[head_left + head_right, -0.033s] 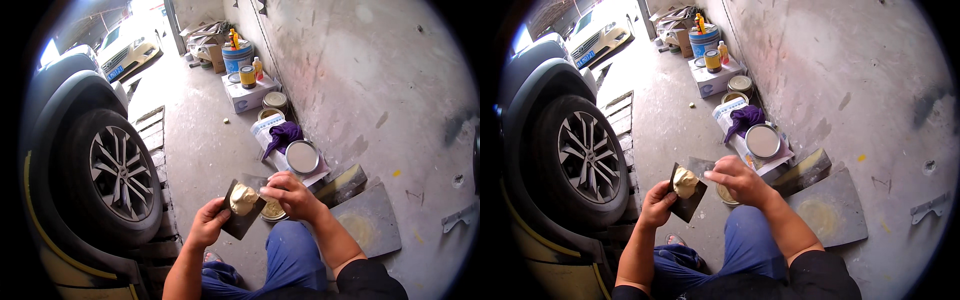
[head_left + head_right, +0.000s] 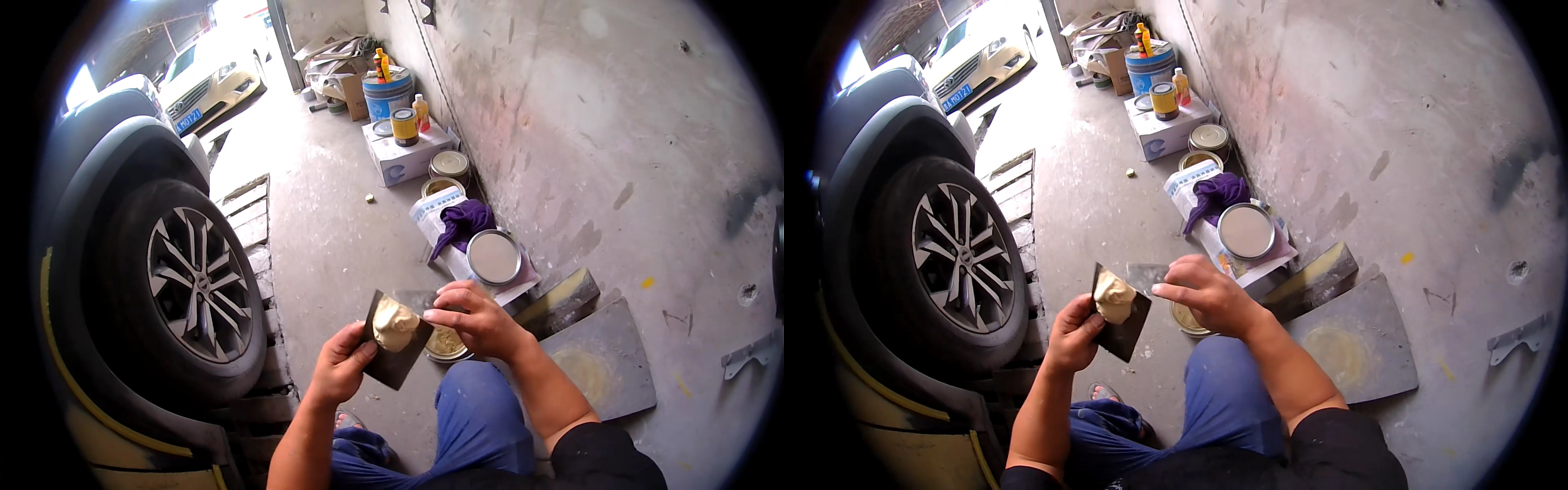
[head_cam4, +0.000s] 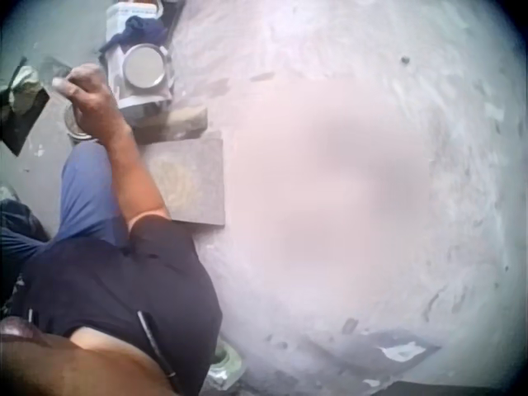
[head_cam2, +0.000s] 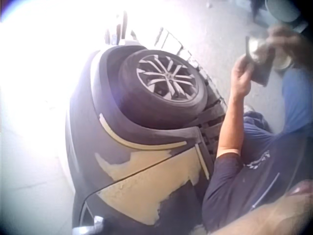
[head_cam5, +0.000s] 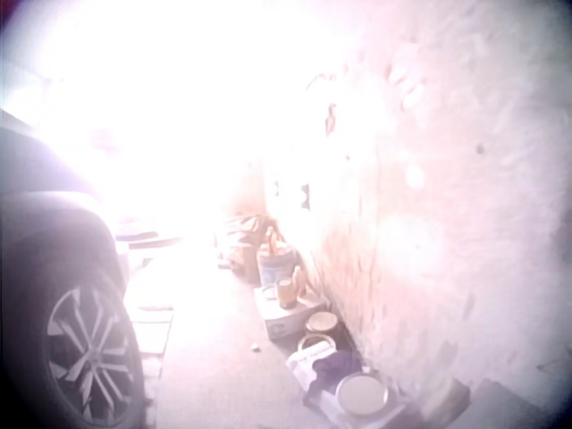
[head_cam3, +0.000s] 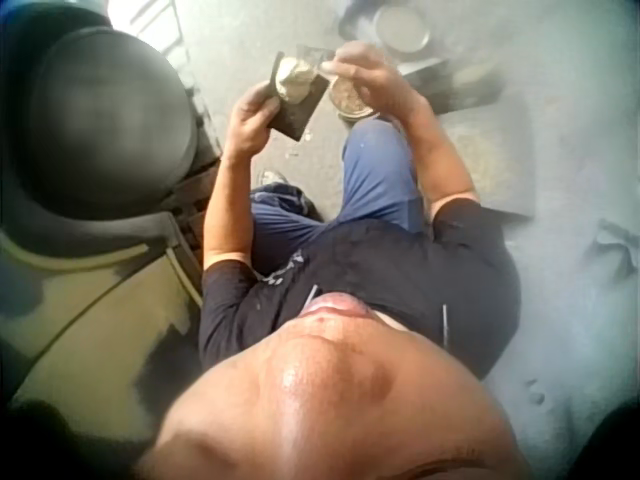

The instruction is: The person scoops body filler from a can onto a putty knife, then applies and smooths the filler onto a taped-off section of a car door. The person uses a second putty knife to spread the filler evenly across the surface.

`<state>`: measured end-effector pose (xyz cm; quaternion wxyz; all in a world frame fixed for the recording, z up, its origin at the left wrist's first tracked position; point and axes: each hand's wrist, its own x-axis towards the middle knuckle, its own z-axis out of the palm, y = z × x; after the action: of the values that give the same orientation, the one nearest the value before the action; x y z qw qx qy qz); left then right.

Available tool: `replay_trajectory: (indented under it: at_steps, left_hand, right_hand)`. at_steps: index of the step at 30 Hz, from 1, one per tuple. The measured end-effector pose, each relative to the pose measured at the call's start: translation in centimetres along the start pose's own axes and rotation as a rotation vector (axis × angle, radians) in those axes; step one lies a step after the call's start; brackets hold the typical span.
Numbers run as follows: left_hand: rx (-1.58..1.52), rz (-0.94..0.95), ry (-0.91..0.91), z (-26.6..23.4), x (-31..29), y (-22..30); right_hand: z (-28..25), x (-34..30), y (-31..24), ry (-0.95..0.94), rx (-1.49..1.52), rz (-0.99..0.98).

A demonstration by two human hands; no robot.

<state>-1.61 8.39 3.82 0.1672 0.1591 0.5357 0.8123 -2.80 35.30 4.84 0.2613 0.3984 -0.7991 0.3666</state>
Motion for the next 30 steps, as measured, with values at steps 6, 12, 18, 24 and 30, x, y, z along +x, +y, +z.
replay_trajectory:
  at_steps: [6, 12, 18, 24, 30]
  left_hand:
    - [-0.147, 0.194, 0.133, 0.4, 0.7, -0.6]
    - [-0.229, 0.342, 0.114, 2.8, 0.4, -0.5]
    - [0.17, 0.278, 0.085, 2.7, 0.4, -0.7]
    - [0.96, 0.477, -0.03, 0.8, 1.1, 0.1]
    - [0.134, -0.014, 0.072, -1.7, 0.8, 0.8]
  right_hand:
    - [0.7, -3.6, -0.4, 0.441, 0.862, 0.697]
    - [2.4, -2.7, -3.3, 0.197, 1.085, 0.816]
    - [2.8, -0.5, -2.3, 0.16, 1.041, 0.795]
    - [0.9, 2.0, -2.0, 0.206, 1.167, 0.757]
    - [-2.9, 4.9, -2.4, 0.158, 0.638, 0.23]
